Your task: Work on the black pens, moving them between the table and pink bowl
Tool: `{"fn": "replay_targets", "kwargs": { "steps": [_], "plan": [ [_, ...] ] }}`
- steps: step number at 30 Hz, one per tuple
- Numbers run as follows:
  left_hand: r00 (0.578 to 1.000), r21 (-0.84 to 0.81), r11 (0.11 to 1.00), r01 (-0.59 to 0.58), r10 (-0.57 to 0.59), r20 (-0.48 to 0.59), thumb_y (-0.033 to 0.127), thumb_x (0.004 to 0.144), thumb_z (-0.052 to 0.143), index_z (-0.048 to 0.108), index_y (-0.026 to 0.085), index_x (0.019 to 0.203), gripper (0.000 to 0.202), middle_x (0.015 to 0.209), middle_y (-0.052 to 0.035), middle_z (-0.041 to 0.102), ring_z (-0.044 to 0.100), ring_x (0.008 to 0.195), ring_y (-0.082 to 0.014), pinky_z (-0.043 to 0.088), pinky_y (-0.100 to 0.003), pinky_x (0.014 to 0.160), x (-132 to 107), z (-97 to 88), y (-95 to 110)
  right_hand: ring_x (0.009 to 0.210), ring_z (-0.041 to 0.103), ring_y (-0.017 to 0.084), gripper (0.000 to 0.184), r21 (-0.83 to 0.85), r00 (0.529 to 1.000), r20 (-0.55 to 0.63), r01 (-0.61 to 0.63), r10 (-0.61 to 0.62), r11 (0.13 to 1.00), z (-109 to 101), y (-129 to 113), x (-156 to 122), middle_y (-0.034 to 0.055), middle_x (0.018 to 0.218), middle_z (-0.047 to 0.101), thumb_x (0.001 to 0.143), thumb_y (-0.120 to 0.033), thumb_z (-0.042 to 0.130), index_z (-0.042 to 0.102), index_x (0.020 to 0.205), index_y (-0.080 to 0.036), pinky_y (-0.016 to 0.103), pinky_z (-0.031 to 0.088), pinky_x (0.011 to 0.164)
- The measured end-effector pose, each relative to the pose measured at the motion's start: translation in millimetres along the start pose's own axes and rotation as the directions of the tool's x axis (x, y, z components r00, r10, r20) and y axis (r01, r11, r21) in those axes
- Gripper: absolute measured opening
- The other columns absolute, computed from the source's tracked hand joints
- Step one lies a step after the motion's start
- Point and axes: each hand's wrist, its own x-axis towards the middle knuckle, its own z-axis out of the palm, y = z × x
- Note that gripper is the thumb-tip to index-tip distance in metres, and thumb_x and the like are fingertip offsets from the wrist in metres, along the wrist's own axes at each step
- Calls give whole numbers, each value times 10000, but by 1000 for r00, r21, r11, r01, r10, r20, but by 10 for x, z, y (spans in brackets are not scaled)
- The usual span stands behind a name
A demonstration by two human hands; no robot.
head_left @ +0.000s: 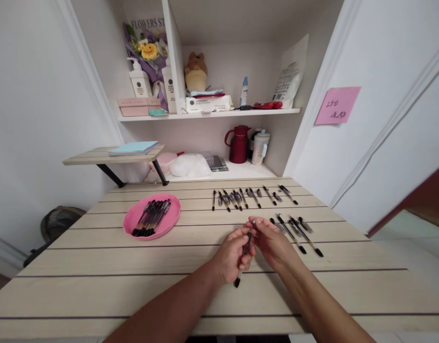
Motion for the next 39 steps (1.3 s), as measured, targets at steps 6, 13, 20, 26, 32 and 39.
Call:
{"fn": "replay_targets", "kwargs": {
  "steps": [6,13,20,26,32,39],
  "plan": [
    [1000,-10,1000,5,-5,-24,313,740,511,430,230,1061,341,603,50,482,276,324,-22,140,-151,336,-24,-7,24,542,545,124,285,-5,996,-61,57,-57,998,-11,5,90,17,716,611,637,-402,673,610,826,-199,244,428,430],
    [997,-17,1000,0,-1,-73,306,733,512,451,218,1063,347,622,39,493,302,349,-24,153,-150,350,-36,18,50,598,566,166,184,-935,887,-127,43,-445,352,-473,-416,356,24,609,636,687,-357,571,643,725,-192,271,385,559],
    [996,15,1000,-5,6,-94,296,744,502,469,197,1080,352,612,34,496,327,347,-31,183,-155,341,-2,18,26,766,614,221,197,-851,973,-1,-122,-230,-511,-490,-333,365,109,835,668,790,-201,430,620,808,-154,281,365,591],
    [991,1,999,-32,32,-129,294,727,555,505,201,1071,361,679,17,509,438,423,-53,299,-164,370,11,2,-7,789,614,220,207,-881,968,-69,-173,-242,-440,-534,-384,329,107,853,666,798,-271,444,624,843,-178,272,367,584],
    [962,-59,996,-68,50,-269,203,721,588,554,199,966,247,884,-24,542,534,620,-80,485,-287,620,166,63,-13,634,572,174,273,-951,928,-152,-230,-339,-204,-684,-548,100,50,685,647,798,-351,405,621,705,-213,241,303,500],
    [890,-87,990,-107,56,-452,134,758,508,525,177,971,218,753,-25,528,565,632,-97,477,-272,660,613,347,-50,489,489,118,251,-946,995,32,60,-92,319,-578,-80,-217,-16,538,575,737,-401,475,577,681,-179,210,315,462]
  ]
}}
